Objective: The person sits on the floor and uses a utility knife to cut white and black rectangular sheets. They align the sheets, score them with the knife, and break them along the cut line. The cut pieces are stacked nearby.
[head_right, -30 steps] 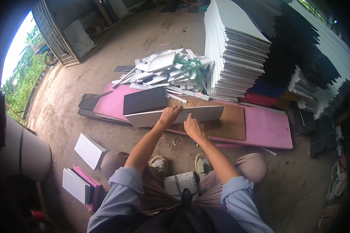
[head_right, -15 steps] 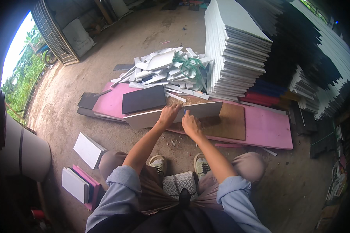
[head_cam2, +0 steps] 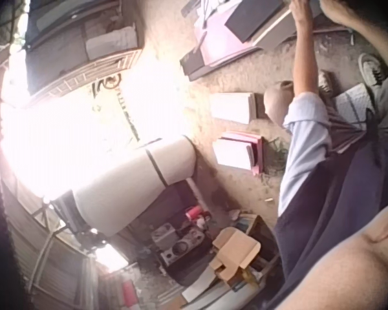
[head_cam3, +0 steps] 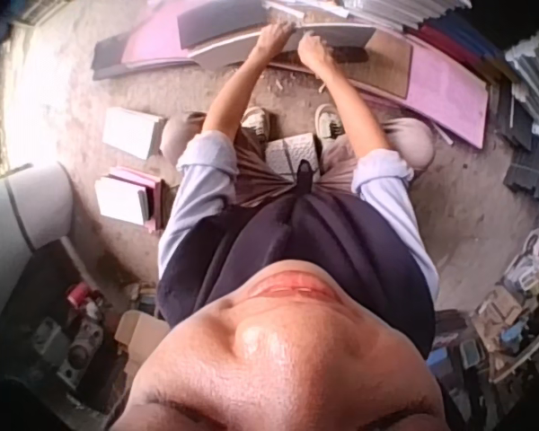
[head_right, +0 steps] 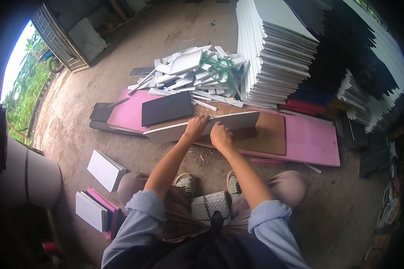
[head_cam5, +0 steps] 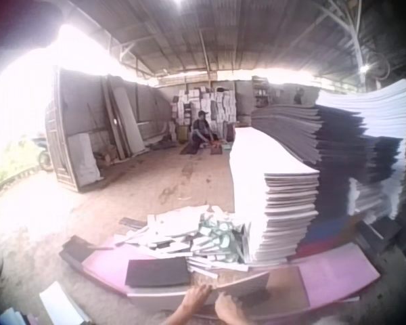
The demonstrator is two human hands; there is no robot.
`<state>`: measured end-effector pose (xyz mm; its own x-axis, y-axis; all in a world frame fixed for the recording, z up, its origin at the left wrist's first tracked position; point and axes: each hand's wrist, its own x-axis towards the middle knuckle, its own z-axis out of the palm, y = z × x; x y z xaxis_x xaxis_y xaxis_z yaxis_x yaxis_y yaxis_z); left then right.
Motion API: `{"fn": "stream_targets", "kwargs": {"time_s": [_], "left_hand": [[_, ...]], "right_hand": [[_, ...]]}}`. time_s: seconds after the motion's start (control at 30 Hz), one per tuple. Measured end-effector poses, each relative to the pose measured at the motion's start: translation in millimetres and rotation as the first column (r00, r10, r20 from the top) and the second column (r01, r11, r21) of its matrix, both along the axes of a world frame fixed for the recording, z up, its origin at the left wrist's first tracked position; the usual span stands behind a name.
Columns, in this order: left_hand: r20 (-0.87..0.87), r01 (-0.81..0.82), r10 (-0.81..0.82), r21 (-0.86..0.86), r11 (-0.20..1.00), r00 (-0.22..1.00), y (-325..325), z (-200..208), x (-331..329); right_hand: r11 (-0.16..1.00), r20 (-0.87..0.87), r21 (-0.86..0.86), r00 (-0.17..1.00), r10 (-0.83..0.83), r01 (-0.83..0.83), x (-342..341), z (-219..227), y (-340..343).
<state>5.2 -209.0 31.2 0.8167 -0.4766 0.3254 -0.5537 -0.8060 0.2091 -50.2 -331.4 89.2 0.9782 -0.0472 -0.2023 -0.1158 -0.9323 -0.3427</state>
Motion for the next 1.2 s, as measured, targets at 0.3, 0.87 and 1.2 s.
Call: {"fn": "stream_targets", "kwargs": {"time_s": [0.3,0.87,1.2], "left_hand": [[-0.035,-0.007,0.006,-0.031,1.0,0.999,-0.9,6.2,-4.6],[-0.091,-0.037,0.036,-0.015,0.999,0.995,-0.4,9.8,4.6],[-0.207,-0.134,0.126,-0.027,0.991,0.97,-10.5,14.5,14.3]], "right_hand": [[0.997,-0.095,0.07,0.995,-0.034,0.04,0.2,11.7,2.2],[0.985,-0.326,0.156,0.945,-0.019,0.074,44.7,-50.8,3.6],[0.973,-0.272,0.204,0.961,-0.054,0.113,38.3,-51.6,1.9]]}}
